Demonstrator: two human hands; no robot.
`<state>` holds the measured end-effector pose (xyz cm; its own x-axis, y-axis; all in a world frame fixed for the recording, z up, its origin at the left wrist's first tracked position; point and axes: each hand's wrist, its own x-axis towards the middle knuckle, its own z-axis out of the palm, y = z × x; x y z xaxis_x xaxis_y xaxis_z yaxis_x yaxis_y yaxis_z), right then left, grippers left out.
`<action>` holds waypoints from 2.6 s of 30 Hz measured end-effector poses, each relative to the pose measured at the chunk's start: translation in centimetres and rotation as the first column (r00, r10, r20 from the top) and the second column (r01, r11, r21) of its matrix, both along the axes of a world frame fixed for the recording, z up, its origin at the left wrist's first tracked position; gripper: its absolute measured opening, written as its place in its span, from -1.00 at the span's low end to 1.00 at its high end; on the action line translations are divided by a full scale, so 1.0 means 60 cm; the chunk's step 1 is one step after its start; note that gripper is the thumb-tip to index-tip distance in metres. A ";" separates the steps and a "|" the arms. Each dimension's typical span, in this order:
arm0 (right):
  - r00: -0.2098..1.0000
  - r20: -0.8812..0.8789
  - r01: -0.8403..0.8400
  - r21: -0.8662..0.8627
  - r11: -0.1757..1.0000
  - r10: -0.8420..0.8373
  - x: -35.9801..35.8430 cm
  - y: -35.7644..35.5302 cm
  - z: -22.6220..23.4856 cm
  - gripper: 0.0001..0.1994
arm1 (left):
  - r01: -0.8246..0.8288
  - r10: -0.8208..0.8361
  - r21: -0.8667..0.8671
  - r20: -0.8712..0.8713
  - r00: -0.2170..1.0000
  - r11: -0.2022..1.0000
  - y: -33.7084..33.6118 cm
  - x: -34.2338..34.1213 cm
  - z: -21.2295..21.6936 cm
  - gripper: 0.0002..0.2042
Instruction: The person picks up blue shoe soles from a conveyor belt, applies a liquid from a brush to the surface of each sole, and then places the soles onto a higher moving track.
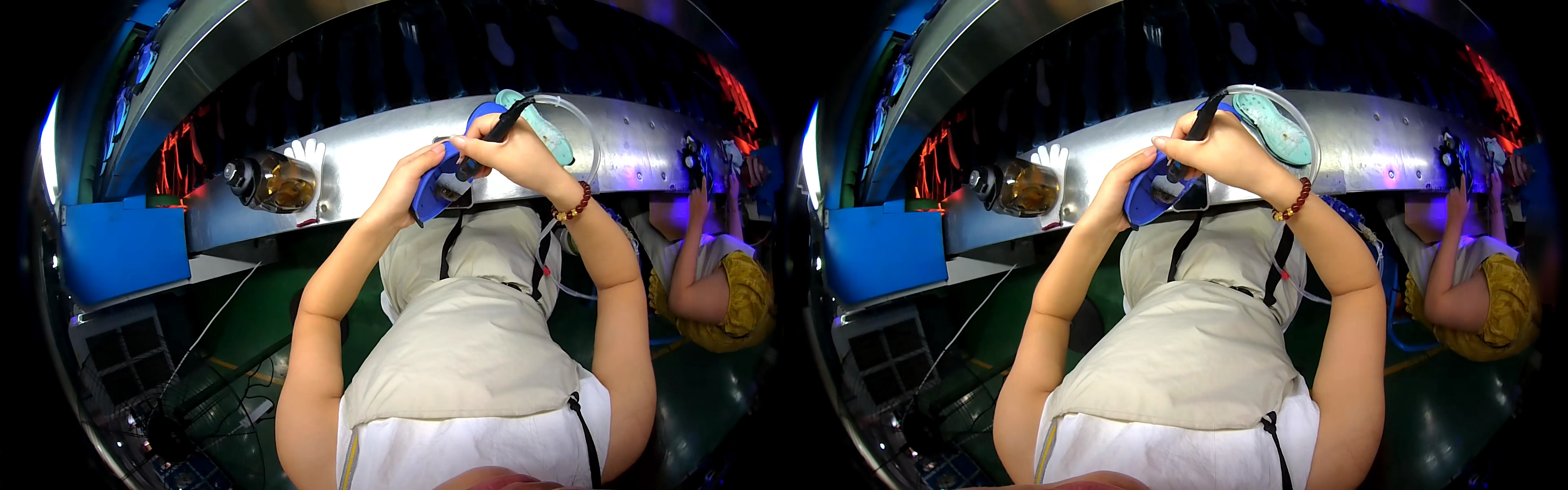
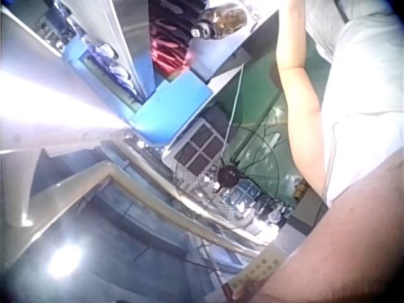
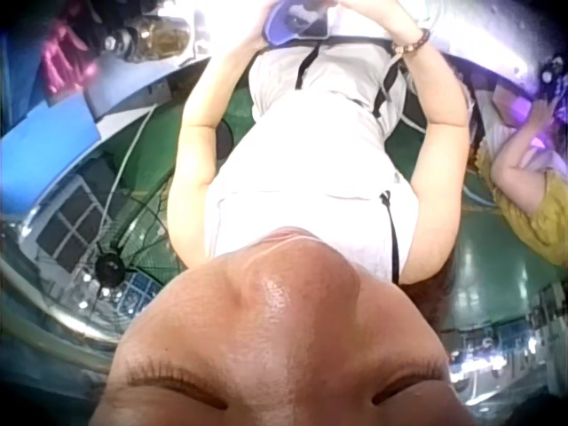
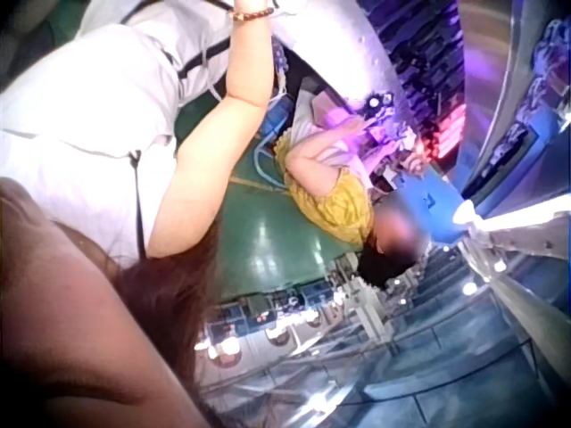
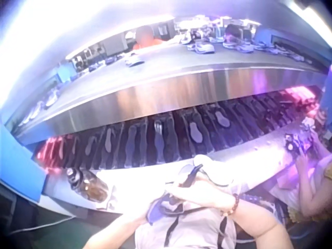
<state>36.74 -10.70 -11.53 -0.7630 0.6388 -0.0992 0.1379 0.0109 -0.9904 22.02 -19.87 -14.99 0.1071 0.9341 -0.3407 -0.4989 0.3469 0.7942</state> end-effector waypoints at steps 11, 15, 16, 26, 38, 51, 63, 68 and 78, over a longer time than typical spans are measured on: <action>0.994 -0.057 0.086 -0.060 0.995 -0.089 -0.031 0.015 -0.041 -0.67 | -0.058 0.058 -0.001 0.034 0.998 0.998 0.003 -0.007 -0.039 -0.60; 0.991 -0.052 0.120 -0.074 0.990 -0.124 -0.036 0.019 -0.049 -0.67 | -0.077 0.077 0.002 0.037 0.996 0.997 0.003 -0.009 -0.039 -0.60; 0.990 -0.052 0.124 -0.072 0.990 -0.128 -0.037 0.020 -0.050 -0.67 | -0.078 0.078 0.004 0.044 0.996 0.997 0.003 -0.009 -0.037 -0.60; 0.989 -0.008 0.145 -0.052 0.988 -0.146 -0.047 0.021 -0.057 -0.68 | -0.133 0.135 -0.024 0.135 0.982 0.991 0.000 -0.010 -0.049 -0.59; 0.955 -0.030 0.296 0.017 0.955 -0.295 -0.045 0.046 -0.076 -0.68 | -0.225 0.233 -0.099 0.073 0.970 0.969 -0.009 -0.009 -0.044 -0.61; 0.826 -0.169 0.524 -0.119 0.843 -0.538 -0.025 0.065 -0.110 -0.69 | -0.287 0.322 -0.168 0.246 0.914 0.943 -0.015 -0.016 -0.046 -0.58; 0.948 -0.155 0.319 0.486 0.814 -0.278 -0.046 -0.034 -0.121 -0.67 | -0.380 0.407 -0.150 0.240 0.881 0.913 -0.003 -0.007 -0.062 -0.63; 0.941 -0.169 0.333 0.630 0.702 -0.294 -0.047 -0.057 -0.112 -0.70 | -0.298 0.317 -0.110 0.292 0.902 0.948 -0.006 -0.015 -0.061 -0.63; 0.945 -0.183 0.328 0.583 0.743 -0.273 -0.023 -0.074 -0.109 -0.73 | -0.276 0.296 -0.109 0.283 0.912 0.955 -0.014 -0.017 -0.070 -0.62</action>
